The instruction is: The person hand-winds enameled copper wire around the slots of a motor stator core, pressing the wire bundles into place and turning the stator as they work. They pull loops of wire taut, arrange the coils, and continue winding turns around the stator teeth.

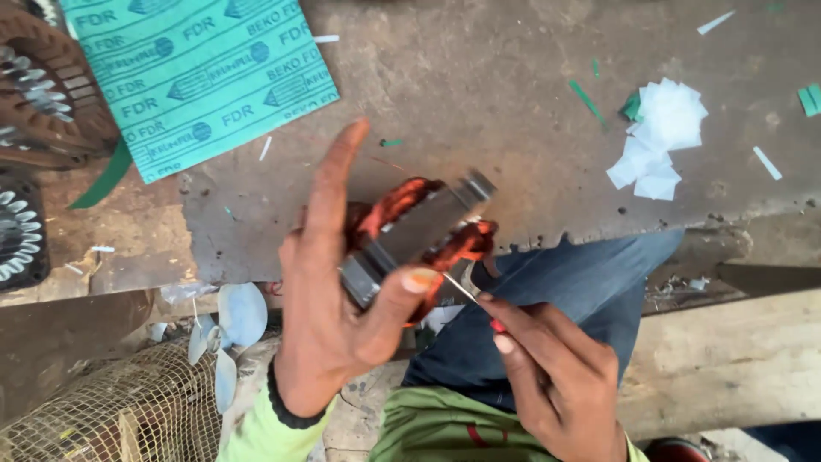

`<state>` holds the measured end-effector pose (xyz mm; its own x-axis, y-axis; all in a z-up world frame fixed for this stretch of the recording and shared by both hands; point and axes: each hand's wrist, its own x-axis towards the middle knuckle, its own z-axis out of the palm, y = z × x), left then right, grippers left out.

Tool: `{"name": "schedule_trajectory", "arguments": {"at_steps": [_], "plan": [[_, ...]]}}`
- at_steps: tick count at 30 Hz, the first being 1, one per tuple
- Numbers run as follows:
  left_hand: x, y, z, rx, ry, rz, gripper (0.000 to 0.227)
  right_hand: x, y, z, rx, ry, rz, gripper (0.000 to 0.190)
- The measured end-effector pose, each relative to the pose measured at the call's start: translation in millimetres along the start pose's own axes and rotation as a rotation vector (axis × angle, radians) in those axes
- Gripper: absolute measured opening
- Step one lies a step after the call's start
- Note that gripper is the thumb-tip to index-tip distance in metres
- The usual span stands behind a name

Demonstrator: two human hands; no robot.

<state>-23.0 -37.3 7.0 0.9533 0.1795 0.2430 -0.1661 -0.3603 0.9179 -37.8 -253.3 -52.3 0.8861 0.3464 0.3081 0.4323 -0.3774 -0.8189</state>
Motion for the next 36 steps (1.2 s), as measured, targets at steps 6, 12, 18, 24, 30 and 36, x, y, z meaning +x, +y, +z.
{"name": "schedule_trajectory", "arguments": {"at_steps": [6,12,18,24,30,36], "plan": [[-11.9,-2.1,-0.6,0.191,-0.017,0.080,0.099,1.7,-5.5,9.3,-0.112,-0.001,-0.001,0.040],[-12.9,-2.7,0.4,0.150,-0.016,0.108,0.097,-2.4,-6.5,9.4,-0.071,-0.004,0.102,0.038],[-12.7,3.6,0.1,0.065,-0.054,0.018,0.102,2.1,-9.4,10.6,-0.122,0.004,0.040,0.039],[-13.8,-3.8,-2.7,0.166,-0.013,0.011,0.104,11.3,11.0,27.7,-0.247,0.091,-0.336,0.035],[-11.2,-5.0,-8.1,0.113,-0.029,-0.027,0.102,23.3,8.4,26.1,-0.222,0.088,-0.467,0.024],[-11.9,-1.8,-3.6,0.133,0.009,-0.026,0.107,33.4,7.8,21.4,-0.318,-0.044,-0.445,0.023]]}}
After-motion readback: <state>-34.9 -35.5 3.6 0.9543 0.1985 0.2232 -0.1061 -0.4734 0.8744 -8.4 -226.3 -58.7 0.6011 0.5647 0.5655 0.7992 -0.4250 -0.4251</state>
